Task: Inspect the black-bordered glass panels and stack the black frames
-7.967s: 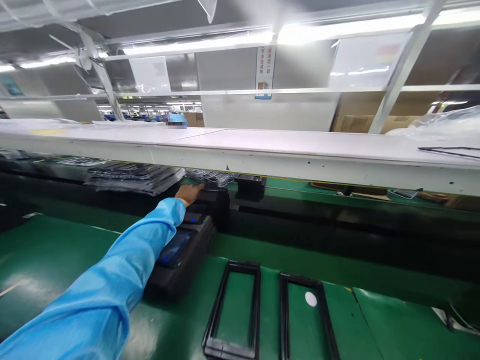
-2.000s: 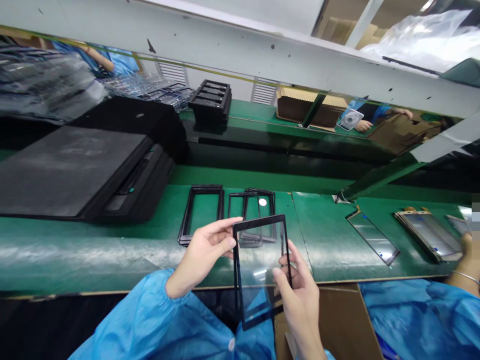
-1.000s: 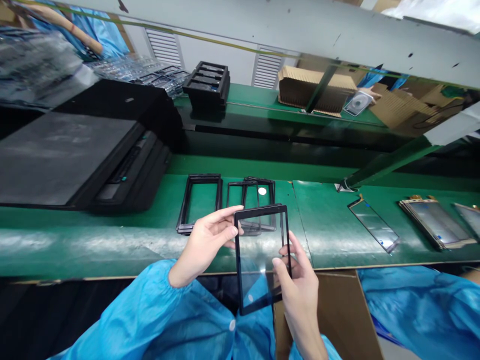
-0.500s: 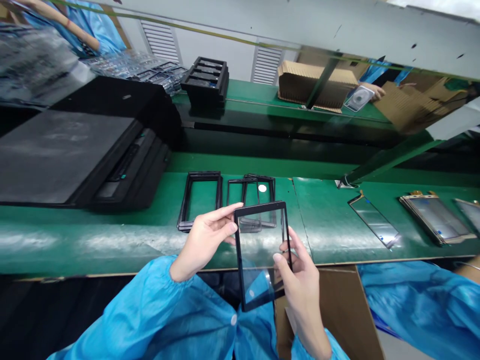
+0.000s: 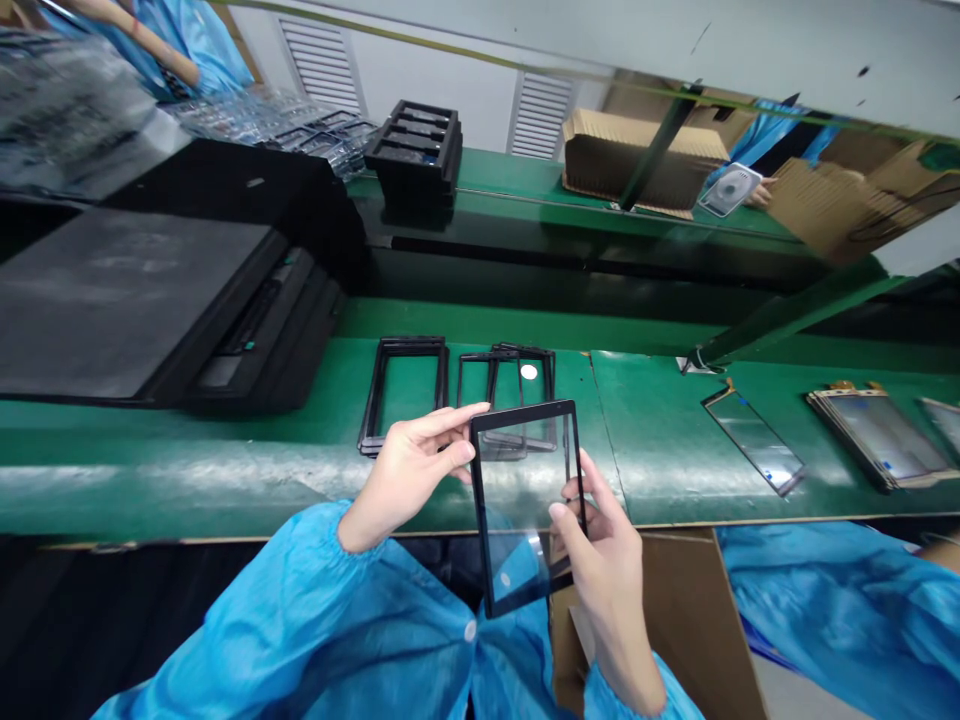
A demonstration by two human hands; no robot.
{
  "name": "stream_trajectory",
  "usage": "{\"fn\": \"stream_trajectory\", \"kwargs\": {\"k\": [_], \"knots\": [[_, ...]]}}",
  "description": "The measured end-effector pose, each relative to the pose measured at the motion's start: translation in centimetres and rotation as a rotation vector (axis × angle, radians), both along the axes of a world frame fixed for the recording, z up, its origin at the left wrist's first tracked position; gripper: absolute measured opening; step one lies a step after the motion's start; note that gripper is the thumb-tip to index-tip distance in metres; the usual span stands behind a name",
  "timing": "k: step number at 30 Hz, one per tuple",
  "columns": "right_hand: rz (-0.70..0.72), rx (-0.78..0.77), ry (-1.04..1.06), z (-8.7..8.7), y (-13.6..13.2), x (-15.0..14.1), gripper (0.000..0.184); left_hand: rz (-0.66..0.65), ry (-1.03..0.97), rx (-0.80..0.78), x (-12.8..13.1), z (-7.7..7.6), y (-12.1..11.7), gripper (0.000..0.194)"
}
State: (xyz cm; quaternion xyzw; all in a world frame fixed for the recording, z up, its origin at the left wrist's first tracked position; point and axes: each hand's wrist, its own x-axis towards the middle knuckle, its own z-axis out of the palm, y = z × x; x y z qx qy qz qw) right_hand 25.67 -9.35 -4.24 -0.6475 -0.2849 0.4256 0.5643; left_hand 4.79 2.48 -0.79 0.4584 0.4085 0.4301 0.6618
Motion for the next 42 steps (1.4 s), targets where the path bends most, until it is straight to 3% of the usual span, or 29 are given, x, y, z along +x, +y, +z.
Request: {"fn": "stream_trajectory", "kwargs": {"k": [8,18,32,42], "knots": [[0.049,0.014,-0.012,0.2,0.0,0.3,0.066,-0.033,0.101,0.123,-0.6,-0.1,0.3,0.035],[-0.006,0.032,-0.062,-1.0,-0.6,-0.4,0.065,0.006,-0.020,-0.104,-0.3,-0.7,-0.1,0.049],[-0.031,0.010,-0.072,-0.2,-0.4,-0.8,0.072,-0.013,-0.061,-0.083,-0.4,-0.6,-0.2,0.047],[0.001,0.020,-0.096,-0.5,-0.4,-0.9,0.072,0.031,-0.050,-0.100,-0.2,-0.7,-0.3,0.051]]}}
